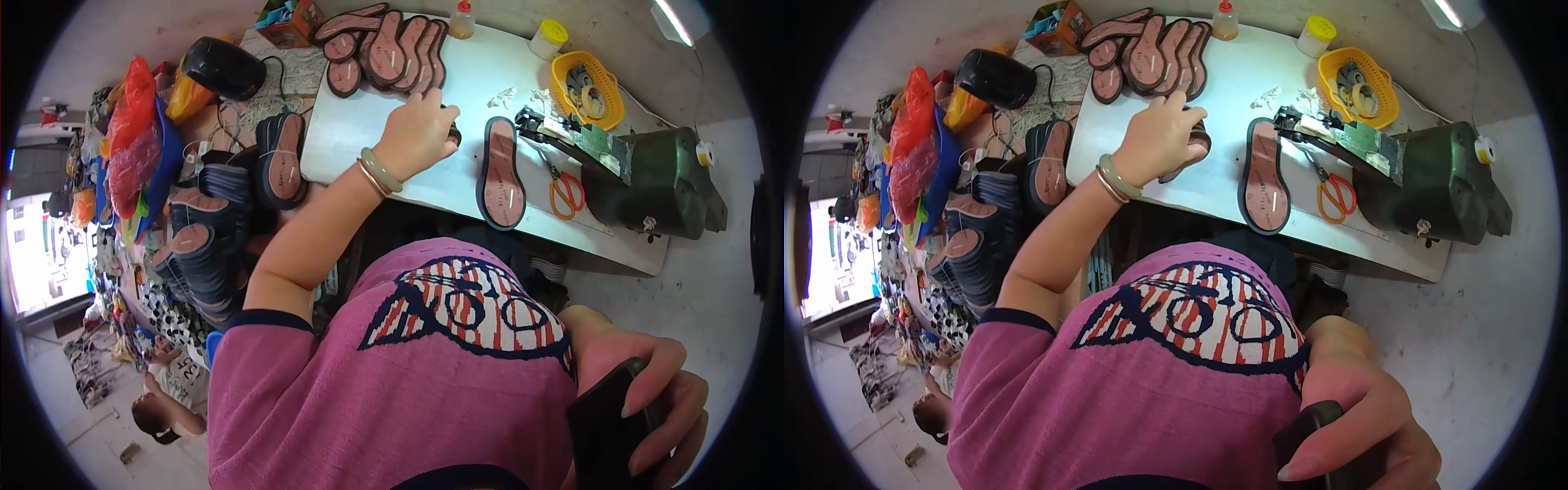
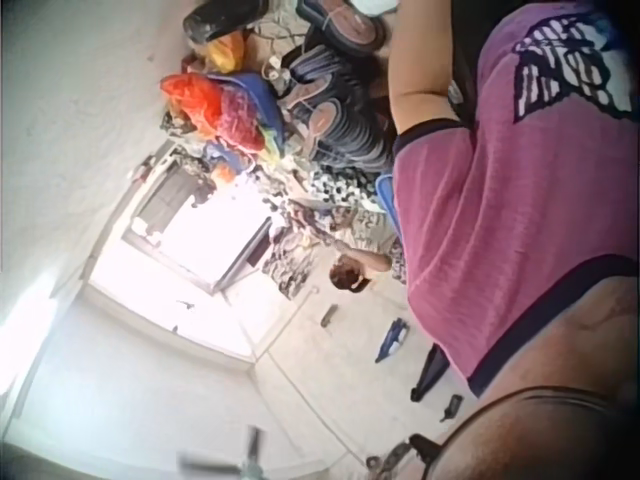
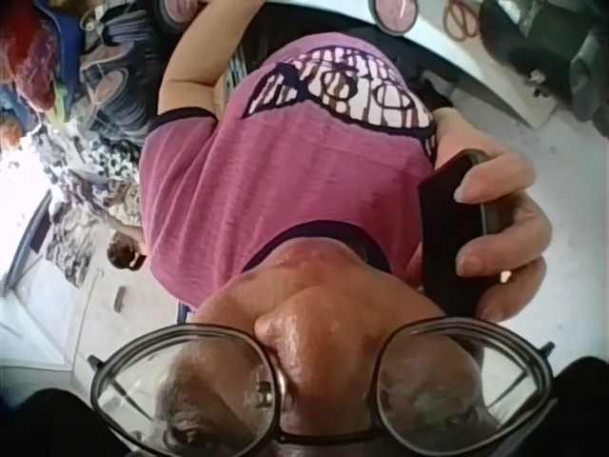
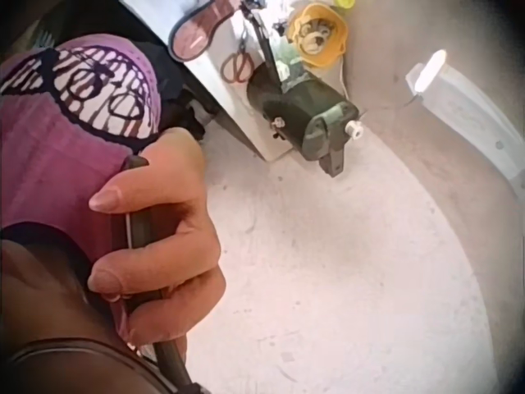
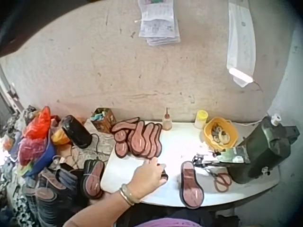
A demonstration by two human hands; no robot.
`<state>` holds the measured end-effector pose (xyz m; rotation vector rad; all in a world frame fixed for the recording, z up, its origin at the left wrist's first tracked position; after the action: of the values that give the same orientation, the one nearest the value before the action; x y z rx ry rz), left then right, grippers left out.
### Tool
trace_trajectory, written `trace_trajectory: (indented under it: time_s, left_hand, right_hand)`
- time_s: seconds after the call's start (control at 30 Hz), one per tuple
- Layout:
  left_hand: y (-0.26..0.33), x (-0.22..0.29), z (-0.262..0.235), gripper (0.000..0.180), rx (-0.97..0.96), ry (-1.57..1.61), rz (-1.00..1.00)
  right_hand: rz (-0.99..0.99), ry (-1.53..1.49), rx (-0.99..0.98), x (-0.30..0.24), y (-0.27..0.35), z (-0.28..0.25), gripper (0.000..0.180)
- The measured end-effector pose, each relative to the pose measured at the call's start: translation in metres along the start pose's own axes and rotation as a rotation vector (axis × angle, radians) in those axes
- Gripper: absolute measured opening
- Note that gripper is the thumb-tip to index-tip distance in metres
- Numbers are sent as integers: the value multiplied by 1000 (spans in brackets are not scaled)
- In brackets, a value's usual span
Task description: The person gathers and stacks shoe insoles by hand, taps the stack against the workbench to align them, sets them down, and rearranges other shoe insoles on the table.
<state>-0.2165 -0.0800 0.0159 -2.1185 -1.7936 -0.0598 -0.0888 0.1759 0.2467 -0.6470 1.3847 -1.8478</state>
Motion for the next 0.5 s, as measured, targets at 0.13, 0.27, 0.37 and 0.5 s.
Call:
trace_trajectory:
  time_s: [0.13, 0.27, 0.37, 0.5]
  left_hand:
    - [-6, 17, 16, 48, -92, -9, 37]
    - [-11, 30, 11, 37, -115, 43, 100]
    - [-15, 20, -40, 46, 153, 170, 21]
    - [12, 6, -77, 55, 614, 281, 70]
  right_hand:
    - [4, 38, -14, -3, -3, 0, 58]
    - [3, 61, -28, 12, -3, 2, 58]
    - [6, 77, -32, -6, -3, -2, 57]
    - [13, 84, -31, -1, -2, 0, 57]
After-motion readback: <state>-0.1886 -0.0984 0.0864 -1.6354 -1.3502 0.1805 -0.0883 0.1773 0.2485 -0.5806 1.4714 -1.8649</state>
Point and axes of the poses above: each hand's wrist, its own y-axis away from the middle knuckle, its own z-axis out of the palm, x = y × z, the point moved 8 cm from there along -y, towards the middle knuckle, and after that the axes turned 3 degrees about y, right-handed, at the moved point
